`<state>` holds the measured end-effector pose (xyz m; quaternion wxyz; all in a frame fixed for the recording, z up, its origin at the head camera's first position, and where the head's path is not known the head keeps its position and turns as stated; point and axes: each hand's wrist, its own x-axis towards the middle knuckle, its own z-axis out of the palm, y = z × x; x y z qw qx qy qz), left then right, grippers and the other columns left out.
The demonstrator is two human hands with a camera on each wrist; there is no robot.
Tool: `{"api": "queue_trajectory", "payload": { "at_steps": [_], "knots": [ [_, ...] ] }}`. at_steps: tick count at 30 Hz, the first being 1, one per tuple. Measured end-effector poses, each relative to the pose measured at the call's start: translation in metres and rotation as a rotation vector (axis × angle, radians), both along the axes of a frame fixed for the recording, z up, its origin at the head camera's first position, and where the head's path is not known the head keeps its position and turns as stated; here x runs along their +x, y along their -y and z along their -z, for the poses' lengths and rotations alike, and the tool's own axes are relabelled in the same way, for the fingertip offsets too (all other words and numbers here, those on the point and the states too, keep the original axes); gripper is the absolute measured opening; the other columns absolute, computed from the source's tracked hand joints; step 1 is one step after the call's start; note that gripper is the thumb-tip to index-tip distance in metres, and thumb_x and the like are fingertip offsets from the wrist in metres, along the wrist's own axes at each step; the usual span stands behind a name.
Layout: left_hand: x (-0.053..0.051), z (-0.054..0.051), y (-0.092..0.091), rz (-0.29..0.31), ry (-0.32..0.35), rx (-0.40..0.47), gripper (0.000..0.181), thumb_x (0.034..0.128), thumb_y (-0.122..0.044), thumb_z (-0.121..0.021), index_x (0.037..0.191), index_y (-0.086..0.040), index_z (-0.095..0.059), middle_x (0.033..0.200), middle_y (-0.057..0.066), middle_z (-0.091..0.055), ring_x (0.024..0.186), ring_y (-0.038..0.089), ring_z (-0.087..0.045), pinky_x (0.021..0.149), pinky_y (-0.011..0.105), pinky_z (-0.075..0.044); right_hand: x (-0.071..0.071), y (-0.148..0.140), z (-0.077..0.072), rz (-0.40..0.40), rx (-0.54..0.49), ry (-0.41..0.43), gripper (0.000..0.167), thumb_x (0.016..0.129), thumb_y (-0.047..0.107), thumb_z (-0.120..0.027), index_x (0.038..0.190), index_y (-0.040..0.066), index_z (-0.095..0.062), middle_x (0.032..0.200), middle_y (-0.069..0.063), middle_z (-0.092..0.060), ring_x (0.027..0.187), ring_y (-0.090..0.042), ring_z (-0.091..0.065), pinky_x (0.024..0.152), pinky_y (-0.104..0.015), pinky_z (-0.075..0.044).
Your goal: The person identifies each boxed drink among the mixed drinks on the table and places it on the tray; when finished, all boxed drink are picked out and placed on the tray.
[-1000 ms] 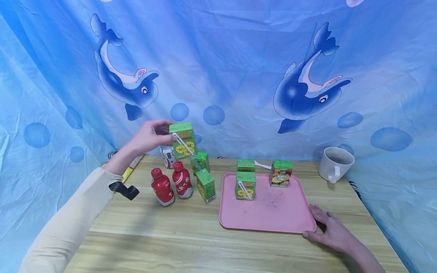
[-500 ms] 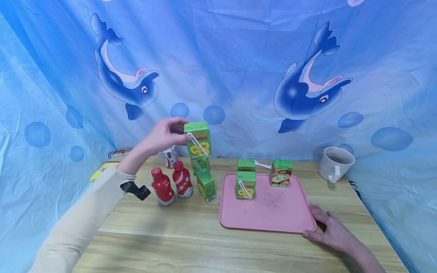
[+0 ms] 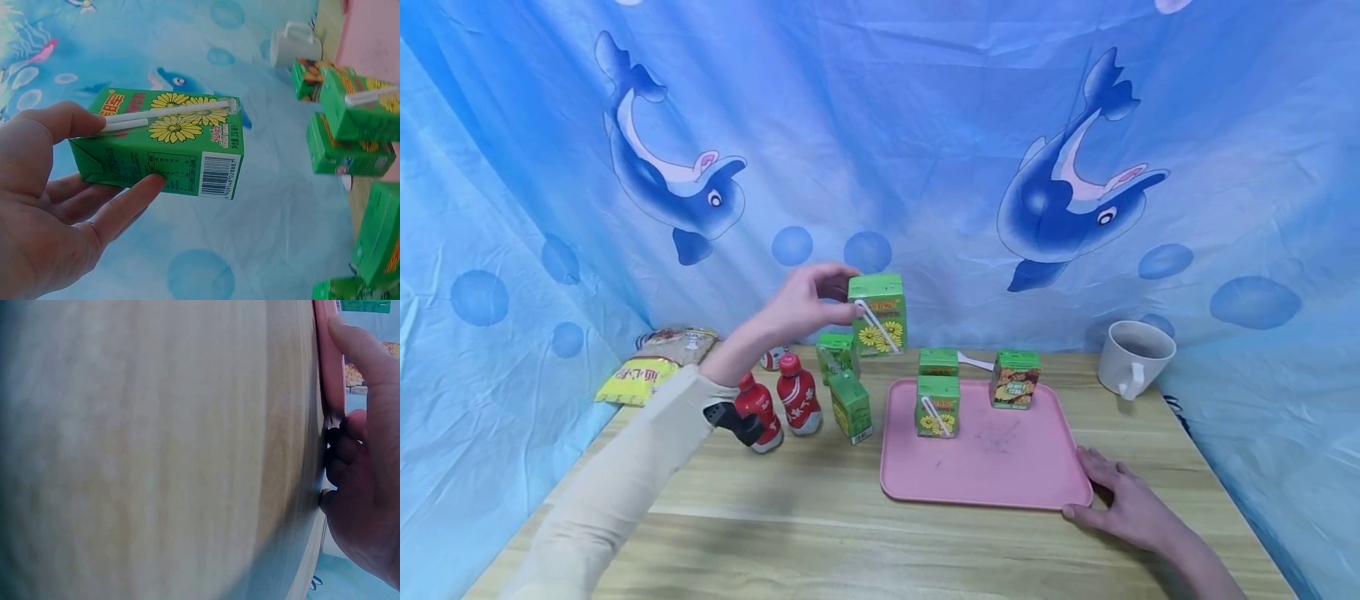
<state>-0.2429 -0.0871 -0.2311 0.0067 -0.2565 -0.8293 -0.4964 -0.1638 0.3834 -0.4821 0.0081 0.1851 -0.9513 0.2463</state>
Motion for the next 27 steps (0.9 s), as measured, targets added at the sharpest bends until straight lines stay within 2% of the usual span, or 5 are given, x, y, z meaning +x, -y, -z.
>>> {"api": "queue_trajectory", "payload": {
  "at_steps": [8,15,27],
  "knots": [
    [-0.001,0.006,-0.024,0.036,-0.019,-0.003,0.051,0.0857,-0.005,-0.075,0.133,0.0,-0.057,0.112,0.013,-0.067,0.105,0.025,-0.065,0.083,0.031,-0.057,-0.001,0.0,0.0,-0.002,-0.009,-0.001,0.09,0.082,0.042,-0.081,0.141,-0.014,-0.044,0.143,-0.038,-0.041,0.128,-0.058,-0.039,0.099,-0.075,-0.029],
    [0.0,0.012,-0.048,0.069,-0.036,0.008,0.045,0.0857,-0.005,-0.075,0.129,-0.001,-0.06,0.11,0.011,-0.067,0.102,0.023,-0.065,0.081,0.029,-0.057,-0.001,0.0,0.001,0.004,-0.009,0.012,0.09,0.082,0.042,-0.08,0.142,-0.014,-0.043,0.143,-0.038,-0.04,0.129,-0.058,-0.038,0.1,-0.075,-0.028],
    [-0.003,0.029,-0.086,0.12,-0.003,0.026,0.049,0.0873,-0.006,-0.075,0.133,-0.001,-0.057,0.109,0.008,-0.067,0.099,0.018,-0.064,0.083,0.026,-0.055,0.001,0.002,-0.001,-0.002,-0.01,-0.012,0.089,0.081,0.042,-0.081,0.141,-0.014,-0.046,0.142,-0.037,-0.043,0.128,-0.056,-0.041,0.098,-0.074,-0.031]
  ]
}}
